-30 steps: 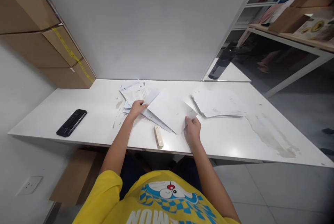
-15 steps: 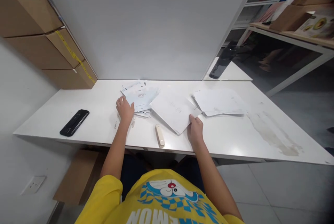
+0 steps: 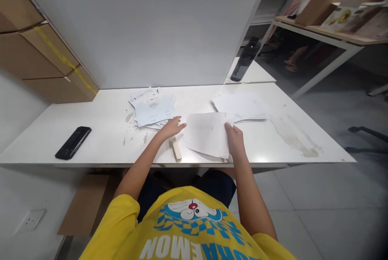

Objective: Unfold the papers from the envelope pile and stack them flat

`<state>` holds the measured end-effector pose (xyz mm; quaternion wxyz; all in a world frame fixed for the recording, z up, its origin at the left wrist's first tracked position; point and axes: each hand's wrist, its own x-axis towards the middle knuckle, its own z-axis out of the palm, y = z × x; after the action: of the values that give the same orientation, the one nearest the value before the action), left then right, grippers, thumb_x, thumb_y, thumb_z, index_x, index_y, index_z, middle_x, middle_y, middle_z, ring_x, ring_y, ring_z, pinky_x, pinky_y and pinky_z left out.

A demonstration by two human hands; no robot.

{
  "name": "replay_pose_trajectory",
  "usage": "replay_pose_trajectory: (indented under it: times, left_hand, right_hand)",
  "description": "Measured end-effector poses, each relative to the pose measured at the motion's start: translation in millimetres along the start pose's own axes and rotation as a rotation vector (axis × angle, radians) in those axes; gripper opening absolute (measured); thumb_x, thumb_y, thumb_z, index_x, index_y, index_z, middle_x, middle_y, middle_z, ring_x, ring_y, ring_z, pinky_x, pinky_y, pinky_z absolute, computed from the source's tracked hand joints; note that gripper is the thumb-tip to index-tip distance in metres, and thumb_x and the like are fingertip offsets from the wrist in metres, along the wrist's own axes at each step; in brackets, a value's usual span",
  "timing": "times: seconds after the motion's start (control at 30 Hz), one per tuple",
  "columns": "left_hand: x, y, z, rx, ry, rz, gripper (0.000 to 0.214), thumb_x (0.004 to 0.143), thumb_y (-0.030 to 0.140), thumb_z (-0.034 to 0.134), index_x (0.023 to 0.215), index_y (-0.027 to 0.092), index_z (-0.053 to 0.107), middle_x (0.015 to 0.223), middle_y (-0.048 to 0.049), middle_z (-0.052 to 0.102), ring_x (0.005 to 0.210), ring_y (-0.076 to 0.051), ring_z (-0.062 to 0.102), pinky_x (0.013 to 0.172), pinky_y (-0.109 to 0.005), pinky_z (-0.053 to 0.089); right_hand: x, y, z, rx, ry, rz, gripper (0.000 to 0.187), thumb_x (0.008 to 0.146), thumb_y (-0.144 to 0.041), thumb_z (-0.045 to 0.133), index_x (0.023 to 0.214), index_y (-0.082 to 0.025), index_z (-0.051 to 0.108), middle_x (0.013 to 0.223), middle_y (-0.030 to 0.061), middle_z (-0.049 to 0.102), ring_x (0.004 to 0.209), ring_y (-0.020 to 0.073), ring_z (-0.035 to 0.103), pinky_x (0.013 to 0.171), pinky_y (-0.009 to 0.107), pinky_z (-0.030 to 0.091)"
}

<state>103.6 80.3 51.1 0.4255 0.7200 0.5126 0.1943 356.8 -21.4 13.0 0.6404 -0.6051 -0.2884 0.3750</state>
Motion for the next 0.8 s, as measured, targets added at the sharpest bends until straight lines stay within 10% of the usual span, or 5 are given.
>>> replay_pose_trajectory:
  times: [0.27,0.47,0.8]
  left_hand:
    - [41.8,30.5,33.1,-0.209,-0.151,-0.121,0.07,0.077,0.047,0.066,0.136,0.014,0.048,0.115,-0.0174,0.07,0.105,-0.03,0.066,0.091,-0.039,0.048]
    - [24.2,39.4,34.6,-0.253,-0.137,0.08,0.051,0.077,0.045,0.068,0.12,0.02,0.06,0.125,-0.0116,0.063,0.112,-0.027,0.06,0.094,-0.038,0.048]
    - [-9.0,58.8,53.0,-0.46,0.023,0.293,0.036,0.082,0.04,0.062,0.111,0.019,0.058,0.11,-0.007,0.065,0.107,-0.024,0.06,0.093,-0.035,0.047]
  right_hand:
    - [12.6,-0.9,-35.9,-0.217,0.0,-0.123,0.045,0.072,-0.06,0.067,0.065,-0.017,0.056,0.06,-0.0023,0.05,0.06,0.0121,0.044,0.054,0.024,0.034]
    - [0.5,-22.4,-69.2,-0.162,-0.19,-0.267,0.035,0.074,-0.051,0.07,0.092,-0.021,0.071,0.087,0.0036,0.068,0.088,0.0236,0.06,0.072,0.032,0.046]
    - [-41.0,14.7,-60.4,0.044,0.05,-0.257,0.044,0.064,-0.045,0.077,0.099,-0.02,0.065,0.095,0.0065,0.068,0.093,0.0226,0.061,0.084,0.036,0.048]
